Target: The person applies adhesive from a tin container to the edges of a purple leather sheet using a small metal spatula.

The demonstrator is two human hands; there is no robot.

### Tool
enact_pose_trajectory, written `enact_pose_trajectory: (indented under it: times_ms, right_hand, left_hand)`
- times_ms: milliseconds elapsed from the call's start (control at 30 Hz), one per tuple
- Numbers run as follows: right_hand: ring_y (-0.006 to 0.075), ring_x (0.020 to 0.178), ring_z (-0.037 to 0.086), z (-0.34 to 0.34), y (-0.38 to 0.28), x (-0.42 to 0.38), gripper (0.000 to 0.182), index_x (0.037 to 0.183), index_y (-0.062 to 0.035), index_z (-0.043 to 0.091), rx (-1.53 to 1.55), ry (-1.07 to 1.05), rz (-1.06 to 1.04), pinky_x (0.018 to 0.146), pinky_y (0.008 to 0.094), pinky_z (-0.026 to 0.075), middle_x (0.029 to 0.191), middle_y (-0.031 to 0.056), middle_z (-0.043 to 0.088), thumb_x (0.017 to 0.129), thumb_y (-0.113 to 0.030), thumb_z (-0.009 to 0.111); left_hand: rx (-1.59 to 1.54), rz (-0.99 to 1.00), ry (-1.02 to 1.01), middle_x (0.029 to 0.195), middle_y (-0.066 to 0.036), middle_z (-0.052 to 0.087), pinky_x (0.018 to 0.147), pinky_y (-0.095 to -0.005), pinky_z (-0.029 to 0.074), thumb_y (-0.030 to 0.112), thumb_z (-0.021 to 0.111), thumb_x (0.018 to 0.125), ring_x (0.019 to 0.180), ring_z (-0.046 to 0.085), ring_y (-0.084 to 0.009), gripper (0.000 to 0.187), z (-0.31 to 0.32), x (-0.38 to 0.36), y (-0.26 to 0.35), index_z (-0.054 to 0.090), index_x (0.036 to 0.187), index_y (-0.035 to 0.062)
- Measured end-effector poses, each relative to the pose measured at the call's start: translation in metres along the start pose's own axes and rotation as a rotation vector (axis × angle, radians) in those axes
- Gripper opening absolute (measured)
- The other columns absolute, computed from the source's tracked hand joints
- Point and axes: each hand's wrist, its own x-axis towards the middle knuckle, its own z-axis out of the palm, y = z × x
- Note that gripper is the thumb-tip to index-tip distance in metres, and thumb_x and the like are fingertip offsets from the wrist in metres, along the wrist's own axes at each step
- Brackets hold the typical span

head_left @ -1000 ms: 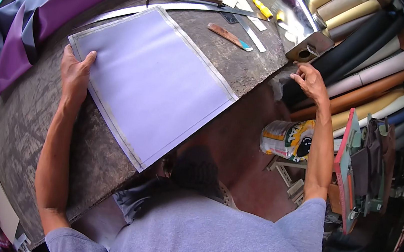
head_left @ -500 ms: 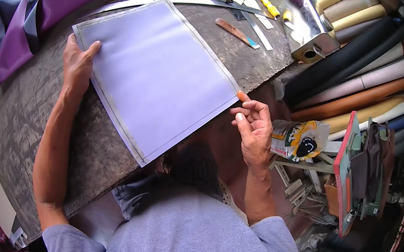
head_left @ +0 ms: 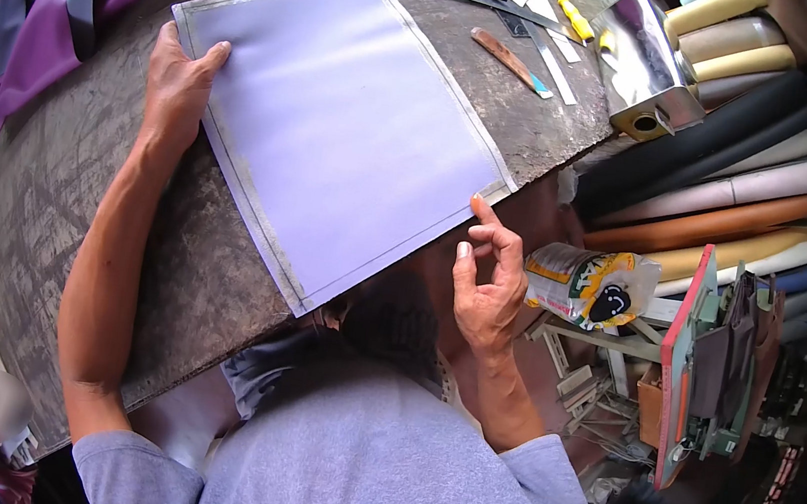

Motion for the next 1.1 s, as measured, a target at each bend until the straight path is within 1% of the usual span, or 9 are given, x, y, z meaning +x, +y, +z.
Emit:
enact_pose_trajectory:
  times_ms: [167,267,433,533,733,900,1000,1033,1100]
  right_hand:
    - [0.0277,0.098,0.059,0.015,-0.021,-0.011,0.027,0.103,-0.0008,0.056,-0.118,-0.029,-0.201,0.085,0.0347,0.051,0.132,0.0162,0.062,0.080,0.009,0.065]
    - [0.0271,0.103,0.060,0.021,-0.026,-0.017,0.021,0.103,-0.0034,0.055,-0.156,-0.052,-0.257,0.084,0.0343,0.050,0.130,0.0186,0.064,0.085,0.004,0.063]
    - [0.0293,0.101,0.060,0.031,-0.037,-0.026,0.027,0.103,-0.0020,0.055,-0.216,-0.101,-0.356,0.086,0.0356,0.051,0.128,0.0197,0.064,0.081,0.007,0.066]
    - [0.0278,0.098,0.060,0.036,-0.046,-0.031,0.027,0.102,-0.0027,0.055,-0.230,-0.151,-0.397,0.085,0.0358,0.051,0.128,0.0190,0.064,0.080,0.007,0.067]
    - [0.0224,0.089,0.062,0.048,-0.059,-0.042,0.022,0.097,-0.0038,0.058,-0.295,-0.201,-0.552,0.075,0.0325,0.047,0.127,0.0167,0.066,0.079,0.004,0.069]
    - [0.0187,0.088,0.061,0.057,-0.066,-0.049,0.011,0.088,-0.0080,0.057,-0.323,-0.217,-0.683,0.071,0.0299,0.042,0.127,0.0123,0.067,0.087,-0.007,0.068]
    - [0.0179,0.087,0.061,0.059,-0.067,-0.051,0.012,0.087,-0.0090,0.056,-0.357,-0.230,-0.744,0.071,0.0297,0.042,0.127,0.0107,0.068,0.087,-0.007,0.068]
    - [0.0170,0.086,0.060,0.061,-0.066,-0.052,0.011,0.088,-0.0096,0.057,-0.375,-0.226,-0.758,0.070,0.0291,0.041,0.130,0.0088,0.066,0.088,-0.008,0.067]
    - [0.0170,0.085,0.061,0.054,-0.073,-0.046,0.012,0.087,-0.0085,0.057,-0.314,-0.292,-0.770,0.070,0.0289,0.042,0.128,0.0105,0.067,0.085,-0.006,0.069]
  left_hand:
    - [-0.035,0.019,-0.002,0.106,-0.016,0.066,0.081,-0.0314,0.057,0.005,0.069,0.089,0.091,0.067,-0.0191,0.035,0.000,0.003,-0.007,0.052,0.119,-0.0057]
    - [-0.041,0.009,-0.007,0.106,-0.016,0.066,0.081,-0.0320,0.057,0.005,0.069,0.089,0.090,0.067,-0.0195,0.036,-0.001,0.002,-0.005,0.052,0.118,-0.0060]
    - [0.001,0.035,0.013,0.105,-0.017,0.066,0.080,-0.0336,0.057,0.006,0.070,0.089,0.090,0.068,-0.0206,0.038,-0.001,0.001,-0.005,0.051,0.119,-0.0067]
    - [-0.012,0.040,0.030,0.104,-0.015,0.067,0.077,-0.0322,0.057,0.007,0.071,0.089,0.088,0.067,-0.0183,0.039,0.001,0.002,-0.007,0.052,0.120,-0.0053]
    - [0.010,0.015,0.045,0.104,-0.015,0.067,0.077,-0.0319,0.057,0.007,0.072,0.088,0.088,0.067,-0.0186,0.038,0.001,0.001,-0.004,0.052,0.118,-0.0056]
    - [-0.001,0.018,0.036,0.105,-0.016,0.066,0.080,-0.0327,0.057,0.007,0.071,0.088,0.091,0.067,-0.0192,0.037,0.001,0.004,-0.010,0.052,0.118,-0.0058]
    - [-0.005,0.036,0.031,0.105,-0.017,0.066,0.080,-0.0331,0.057,0.007,0.071,0.088,0.091,0.067,-0.0193,0.038,0.000,0.007,-0.015,0.052,0.118,-0.0061]
    - [-0.001,0.042,0.034,0.105,-0.018,0.066,0.080,-0.0342,0.058,0.007,0.071,0.088,0.091,0.068,-0.0216,0.037,0.000,0.007,-0.016,0.051,0.117,-0.0064]
    - [0.009,0.051,0.039,0.105,-0.021,0.066,0.081,-0.0365,0.059,0.006,0.070,0.088,0.092,0.069,-0.0260,0.036,0.001,0.005,-0.011,0.050,0.116,-0.0072]
